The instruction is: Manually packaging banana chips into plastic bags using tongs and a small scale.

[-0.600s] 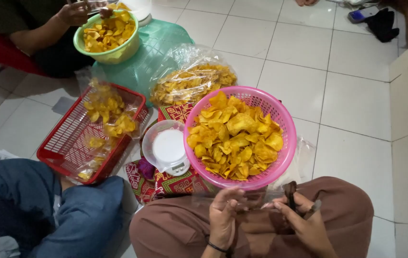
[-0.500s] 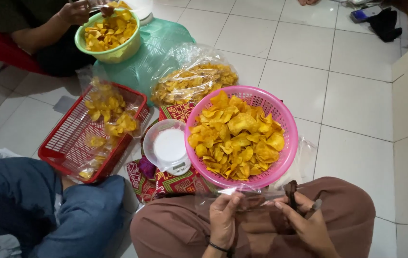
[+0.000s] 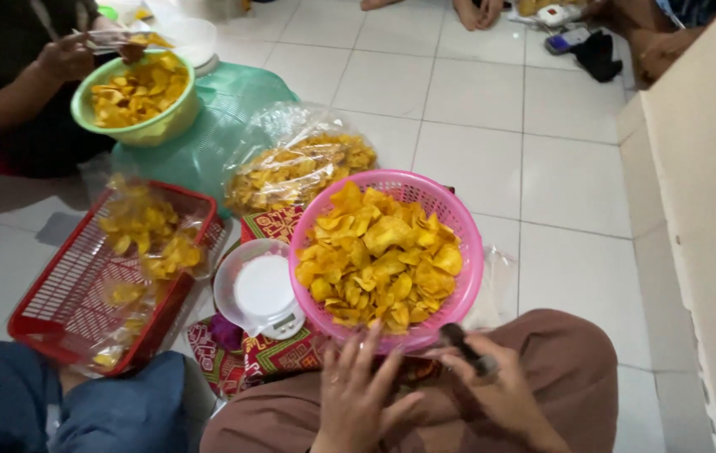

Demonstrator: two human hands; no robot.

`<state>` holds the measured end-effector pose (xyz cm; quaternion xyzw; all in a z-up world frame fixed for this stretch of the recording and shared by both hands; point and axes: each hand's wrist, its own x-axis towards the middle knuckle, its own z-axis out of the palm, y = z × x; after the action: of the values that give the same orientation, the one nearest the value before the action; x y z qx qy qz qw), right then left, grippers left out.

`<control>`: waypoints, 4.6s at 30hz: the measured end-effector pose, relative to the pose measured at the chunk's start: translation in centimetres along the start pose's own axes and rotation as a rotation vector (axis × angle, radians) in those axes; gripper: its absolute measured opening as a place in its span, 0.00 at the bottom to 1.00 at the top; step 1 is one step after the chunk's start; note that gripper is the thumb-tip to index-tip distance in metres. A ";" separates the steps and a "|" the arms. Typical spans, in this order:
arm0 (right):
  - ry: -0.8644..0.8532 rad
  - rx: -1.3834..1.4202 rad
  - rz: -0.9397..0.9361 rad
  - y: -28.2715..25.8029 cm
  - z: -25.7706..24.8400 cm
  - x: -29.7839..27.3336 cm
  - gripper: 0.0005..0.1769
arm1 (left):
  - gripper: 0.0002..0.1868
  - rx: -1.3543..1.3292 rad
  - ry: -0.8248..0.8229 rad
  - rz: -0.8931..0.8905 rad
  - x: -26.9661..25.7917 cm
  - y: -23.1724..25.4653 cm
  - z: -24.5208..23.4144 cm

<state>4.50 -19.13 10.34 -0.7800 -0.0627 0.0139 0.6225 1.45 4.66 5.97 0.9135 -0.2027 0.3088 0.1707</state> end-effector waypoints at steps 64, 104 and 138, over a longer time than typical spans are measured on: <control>0.021 -0.143 0.152 2.0 0.9 13.7 0.25 | 0.17 -0.233 0.113 -0.418 4.1 -20.7 3.4; 0.056 -0.341 0.239 4.2 -2.0 11.1 0.17 | 0.13 -0.300 0.061 -0.429 4.9 -19.1 2.7; 0.021 -0.252 -0.109 -8.0 2.7 4.3 0.18 | 0.22 -0.325 0.147 -0.400 6.6 -12.8 1.0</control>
<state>7.87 -14.29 17.79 -0.8475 -0.0997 -0.0364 0.5201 12.86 13.42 7.01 0.8710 -0.0523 0.2979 0.3872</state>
